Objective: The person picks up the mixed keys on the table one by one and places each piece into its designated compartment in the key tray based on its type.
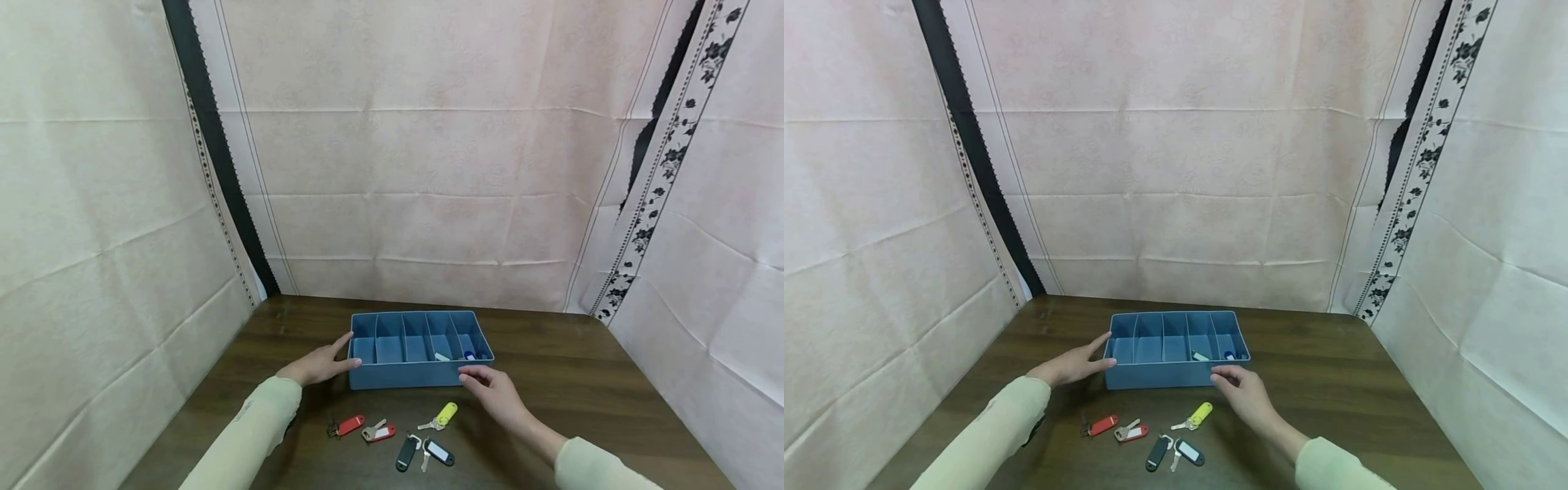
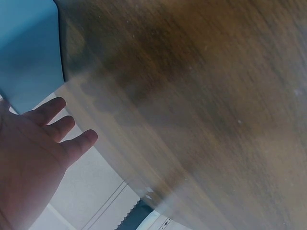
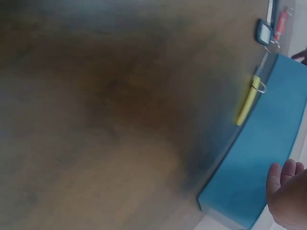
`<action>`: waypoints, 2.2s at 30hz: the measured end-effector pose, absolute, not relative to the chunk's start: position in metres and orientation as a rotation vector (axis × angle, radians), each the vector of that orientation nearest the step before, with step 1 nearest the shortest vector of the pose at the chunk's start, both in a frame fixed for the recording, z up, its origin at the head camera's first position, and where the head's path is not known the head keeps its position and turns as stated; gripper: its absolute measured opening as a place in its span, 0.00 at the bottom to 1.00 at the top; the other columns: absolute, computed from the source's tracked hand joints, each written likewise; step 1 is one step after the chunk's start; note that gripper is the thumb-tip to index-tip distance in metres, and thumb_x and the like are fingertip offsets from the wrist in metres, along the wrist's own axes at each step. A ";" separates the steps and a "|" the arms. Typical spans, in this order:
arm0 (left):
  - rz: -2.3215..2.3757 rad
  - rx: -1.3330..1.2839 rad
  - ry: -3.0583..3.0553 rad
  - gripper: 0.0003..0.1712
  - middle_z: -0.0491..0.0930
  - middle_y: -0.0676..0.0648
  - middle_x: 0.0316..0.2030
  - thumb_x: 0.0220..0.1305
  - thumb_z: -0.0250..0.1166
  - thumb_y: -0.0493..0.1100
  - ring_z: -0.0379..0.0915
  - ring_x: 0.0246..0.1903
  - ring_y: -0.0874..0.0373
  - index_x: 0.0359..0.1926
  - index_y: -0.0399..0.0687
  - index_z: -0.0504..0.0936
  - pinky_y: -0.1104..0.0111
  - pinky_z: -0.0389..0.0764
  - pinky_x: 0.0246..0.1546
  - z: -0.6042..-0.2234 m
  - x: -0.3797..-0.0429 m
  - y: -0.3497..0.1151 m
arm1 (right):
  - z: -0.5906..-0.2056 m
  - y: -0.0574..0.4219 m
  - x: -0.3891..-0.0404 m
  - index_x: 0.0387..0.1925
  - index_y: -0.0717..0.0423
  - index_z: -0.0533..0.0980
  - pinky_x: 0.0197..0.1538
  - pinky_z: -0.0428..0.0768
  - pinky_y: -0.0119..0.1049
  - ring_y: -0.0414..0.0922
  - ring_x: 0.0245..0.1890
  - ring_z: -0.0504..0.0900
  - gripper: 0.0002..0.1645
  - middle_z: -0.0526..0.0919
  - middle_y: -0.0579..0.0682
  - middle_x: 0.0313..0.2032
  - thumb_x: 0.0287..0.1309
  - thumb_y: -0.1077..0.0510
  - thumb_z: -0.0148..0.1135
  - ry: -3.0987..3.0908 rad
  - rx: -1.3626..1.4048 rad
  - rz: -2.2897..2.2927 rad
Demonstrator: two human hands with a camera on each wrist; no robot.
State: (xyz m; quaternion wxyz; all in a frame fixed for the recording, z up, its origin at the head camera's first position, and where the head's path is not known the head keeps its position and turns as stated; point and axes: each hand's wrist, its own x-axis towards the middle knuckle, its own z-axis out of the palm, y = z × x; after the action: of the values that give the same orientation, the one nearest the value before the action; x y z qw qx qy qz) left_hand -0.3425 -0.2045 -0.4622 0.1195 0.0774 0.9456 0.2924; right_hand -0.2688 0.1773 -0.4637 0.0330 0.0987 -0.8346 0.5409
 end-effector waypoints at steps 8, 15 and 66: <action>0.855 0.227 2.759 0.57 0.57 0.36 0.73 0.56 0.54 0.80 0.53 0.70 0.32 0.79 0.65 0.46 0.32 0.56 0.62 -0.461 -0.342 -0.206 | -0.478 0.182 -0.263 0.50 0.59 0.82 0.47 0.81 0.36 0.44 0.45 0.81 0.16 0.85 0.50 0.45 0.66 0.54 0.64 -2.638 0.307 1.579; 0.858 0.223 2.762 0.56 0.57 0.36 0.73 0.57 0.55 0.80 0.53 0.70 0.32 0.79 0.64 0.47 0.31 0.57 0.61 -0.461 -0.341 -0.205 | -0.491 0.185 -0.257 0.49 0.58 0.82 0.46 0.79 0.38 0.44 0.44 0.79 0.17 0.85 0.49 0.45 0.65 0.52 0.65 -2.741 0.363 1.542; 0.885 0.242 2.751 0.55 0.56 0.38 0.74 0.59 0.55 0.78 0.52 0.71 0.34 0.79 0.66 0.46 0.34 0.56 0.63 -0.461 -0.338 -0.204 | -0.517 0.156 -0.259 0.24 0.45 0.84 0.43 0.78 0.38 0.37 0.38 0.80 0.08 0.81 0.37 0.35 0.52 0.61 0.72 -2.692 0.678 0.989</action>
State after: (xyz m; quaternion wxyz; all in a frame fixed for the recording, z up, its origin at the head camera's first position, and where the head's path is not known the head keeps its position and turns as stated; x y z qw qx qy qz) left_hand -0.3380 -0.2042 -0.4607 0.1206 0.0830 0.9417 0.3029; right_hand -0.2593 0.1560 -0.5170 0.0974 0.2289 -0.9092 0.3340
